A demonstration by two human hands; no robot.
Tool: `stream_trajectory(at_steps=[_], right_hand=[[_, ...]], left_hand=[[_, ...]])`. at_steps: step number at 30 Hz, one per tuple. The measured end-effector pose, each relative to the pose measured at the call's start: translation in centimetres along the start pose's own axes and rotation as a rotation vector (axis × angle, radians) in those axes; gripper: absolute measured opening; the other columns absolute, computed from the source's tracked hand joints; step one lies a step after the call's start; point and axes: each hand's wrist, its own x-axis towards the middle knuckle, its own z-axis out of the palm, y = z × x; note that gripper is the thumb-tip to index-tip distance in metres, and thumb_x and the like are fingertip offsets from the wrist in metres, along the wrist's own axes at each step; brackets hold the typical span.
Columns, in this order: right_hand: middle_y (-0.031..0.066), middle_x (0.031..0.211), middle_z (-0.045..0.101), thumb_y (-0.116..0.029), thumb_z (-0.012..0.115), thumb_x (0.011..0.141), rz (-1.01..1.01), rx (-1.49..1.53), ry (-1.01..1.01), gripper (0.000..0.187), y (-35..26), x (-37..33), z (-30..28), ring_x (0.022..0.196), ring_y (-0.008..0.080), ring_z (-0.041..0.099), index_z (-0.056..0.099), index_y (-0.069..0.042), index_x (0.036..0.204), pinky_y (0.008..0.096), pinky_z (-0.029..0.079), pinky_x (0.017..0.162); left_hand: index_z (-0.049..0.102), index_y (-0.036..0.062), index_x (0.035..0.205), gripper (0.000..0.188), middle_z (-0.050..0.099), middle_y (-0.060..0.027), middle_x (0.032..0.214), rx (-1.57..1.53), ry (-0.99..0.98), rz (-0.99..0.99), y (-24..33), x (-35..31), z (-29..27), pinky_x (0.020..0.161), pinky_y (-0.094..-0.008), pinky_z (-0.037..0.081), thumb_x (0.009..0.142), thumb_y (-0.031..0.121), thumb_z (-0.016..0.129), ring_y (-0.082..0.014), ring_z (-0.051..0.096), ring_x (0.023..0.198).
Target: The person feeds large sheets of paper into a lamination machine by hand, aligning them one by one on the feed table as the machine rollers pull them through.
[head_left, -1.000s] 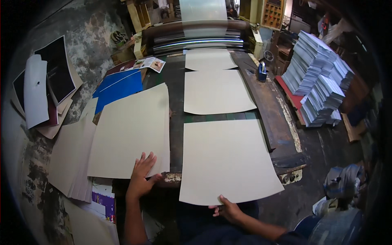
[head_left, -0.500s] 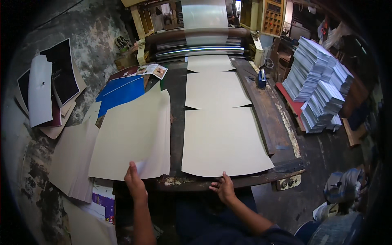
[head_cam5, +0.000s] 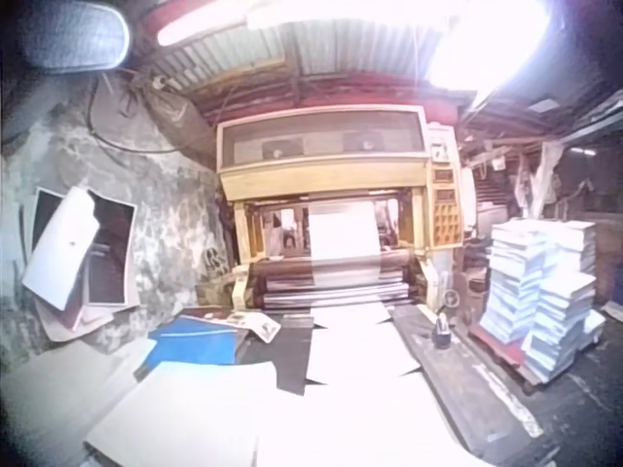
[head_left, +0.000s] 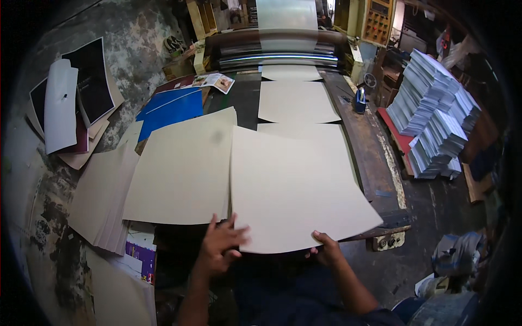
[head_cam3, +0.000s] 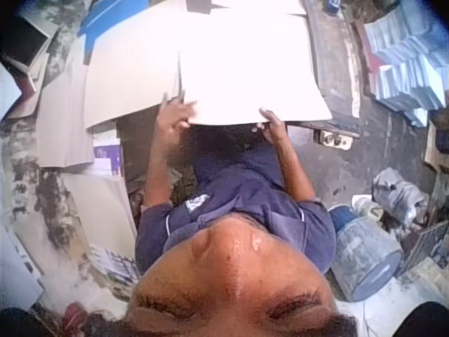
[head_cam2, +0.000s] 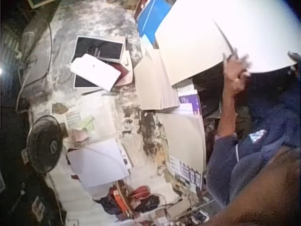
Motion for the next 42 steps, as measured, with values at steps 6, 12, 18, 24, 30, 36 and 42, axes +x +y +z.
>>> stream_trajectory(at_steps=[6,12,18,24,30,36,42], right_hand=[[0.0128,0.077,0.059,-0.028,0.057,0.094,0.161,0.061,0.072,0.031,4.2,-2.5,-2.8,0.062,0.0194,0.055,0.053,0.000,0.105,0.0405,0.053,0.062],[0.0184,0.090,0.064,-0.037,0.050,0.098,0.277,-0.024,0.012,0.042,7.5,-6.8,-3.2,0.073,0.0212,0.060,0.050,0.000,0.116,0.0413,0.053,0.074],[0.0202,0.100,0.064,-0.038,0.047,0.100,0.290,-0.039,0.043,0.044,8.5,-9.5,-2.8,0.084,0.0246,0.063,0.047,0.001,0.122,0.0389,0.053,0.075],[0.0199,0.101,0.063,-0.038,0.046,0.100,0.333,-0.049,0.070,0.044,7.8,-9.6,-1.6,0.088,0.0253,0.063,0.047,0.000,0.123,0.0391,0.051,0.078],[0.0210,0.108,0.061,-0.039,0.042,0.102,0.306,-0.011,0.036,0.046,7.5,-9.3,-1.4,0.090,0.0261,0.062,0.045,0.001,0.125,0.0392,0.050,0.080],[0.0193,0.107,0.061,-0.042,0.040,0.102,0.250,0.082,0.080,0.049,7.1,-6.7,-1.1,0.092,0.0262,0.063,0.045,0.002,0.125,0.0384,0.050,0.078],[0.0201,0.097,0.063,-0.047,0.034,0.102,0.185,0.078,0.044,0.054,5.9,-2.5,-1.3,0.080,0.0232,0.060,0.046,0.001,0.123,0.0383,0.049,0.077]], left_hand=[[0.067,0.0080,0.114,0.058,0.063,-0.0124,0.125,0.346,0.077,-0.133,-5.2,0.3,-3.6,0.113,-0.0515,0.026,0.070,0.044,0.080,-0.0338,0.047,0.131],[0.069,0.0097,0.109,0.038,0.069,-0.0068,0.114,0.188,0.138,-0.242,-7.8,-0.3,-3.9,0.108,-0.0465,0.034,0.078,0.030,0.077,-0.0279,0.055,0.124],[0.067,-0.0016,0.087,0.026,0.067,-0.0176,0.081,0.363,0.417,-0.310,-7.8,-0.7,-1.4,0.077,-0.0413,0.047,0.096,0.021,0.058,-0.0331,0.063,0.078],[0.047,-0.0016,0.066,0.037,0.048,-0.0166,0.060,0.399,0.557,-0.203,-6.0,-0.1,-0.2,0.057,-0.0425,0.040,0.097,0.017,0.056,-0.0364,0.049,0.059],[0.057,-0.0014,0.072,0.031,0.055,-0.0156,0.065,0.375,0.583,-0.266,-5.9,-0.1,0.8,0.062,-0.0393,0.044,0.096,0.018,0.058,-0.0335,0.054,0.062],[0.063,-0.0013,0.077,0.027,0.063,-0.0135,0.071,0.339,0.649,-0.352,-6.6,-0.6,1.4,0.065,-0.0387,0.046,0.094,0.019,0.060,-0.0296,0.059,0.068],[0.058,-0.0041,0.074,0.040,0.056,-0.0113,0.062,0.460,0.666,-0.283,-6.7,-0.5,1.4,0.055,-0.0323,0.041,0.097,0.029,0.059,-0.0179,0.050,0.056]])
